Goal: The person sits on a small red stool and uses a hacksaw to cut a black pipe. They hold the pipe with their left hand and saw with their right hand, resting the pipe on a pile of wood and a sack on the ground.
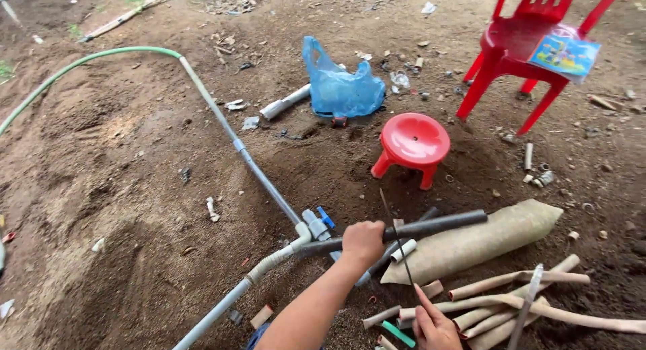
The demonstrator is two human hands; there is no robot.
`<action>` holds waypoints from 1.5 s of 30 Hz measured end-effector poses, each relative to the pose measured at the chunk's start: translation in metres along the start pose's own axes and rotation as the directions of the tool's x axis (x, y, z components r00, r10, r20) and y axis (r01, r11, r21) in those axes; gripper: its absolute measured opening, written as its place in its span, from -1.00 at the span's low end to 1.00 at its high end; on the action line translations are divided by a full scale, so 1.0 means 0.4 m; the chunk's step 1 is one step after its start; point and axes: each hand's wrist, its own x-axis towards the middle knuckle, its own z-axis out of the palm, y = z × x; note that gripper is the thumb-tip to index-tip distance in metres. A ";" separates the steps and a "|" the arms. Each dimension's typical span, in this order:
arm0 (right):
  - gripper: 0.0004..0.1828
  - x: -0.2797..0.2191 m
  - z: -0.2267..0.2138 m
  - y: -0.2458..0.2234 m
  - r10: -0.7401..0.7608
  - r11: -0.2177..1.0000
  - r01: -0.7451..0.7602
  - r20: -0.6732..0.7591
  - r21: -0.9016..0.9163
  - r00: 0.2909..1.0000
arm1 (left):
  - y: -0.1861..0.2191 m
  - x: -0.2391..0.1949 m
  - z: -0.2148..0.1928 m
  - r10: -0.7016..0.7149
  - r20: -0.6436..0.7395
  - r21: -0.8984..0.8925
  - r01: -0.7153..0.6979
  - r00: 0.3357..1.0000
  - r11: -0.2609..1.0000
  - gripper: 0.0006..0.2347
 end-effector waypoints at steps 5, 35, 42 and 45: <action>-0.36 0.075 -0.088 0.155 -0.150 0.988 0.145 0.103 0.051 0.983 | -0.006 0.003 -0.033 -0.061 0.071 -0.018 0.063 0.996 0.998 -0.92; -0.37 0.078 -0.086 0.157 -0.130 0.991 0.130 0.118 0.009 0.984 | 0.040 -0.006 -0.056 -0.130 0.246 -0.035 0.143 0.961 0.989 -0.94; -0.36 0.082 -0.066 0.108 -0.142 0.989 0.146 0.109 -0.031 0.984 | 0.064 -0.005 0.002 -0.060 0.241 -0.013 0.065 0.969 0.998 -0.78; -0.37 0.089 -0.106 0.203 -0.174 0.984 0.169 0.118 0.051 0.978 | 0.022 -0.001 -0.009 -0.106 0.194 -0.029 0.113 0.975 0.993 -0.91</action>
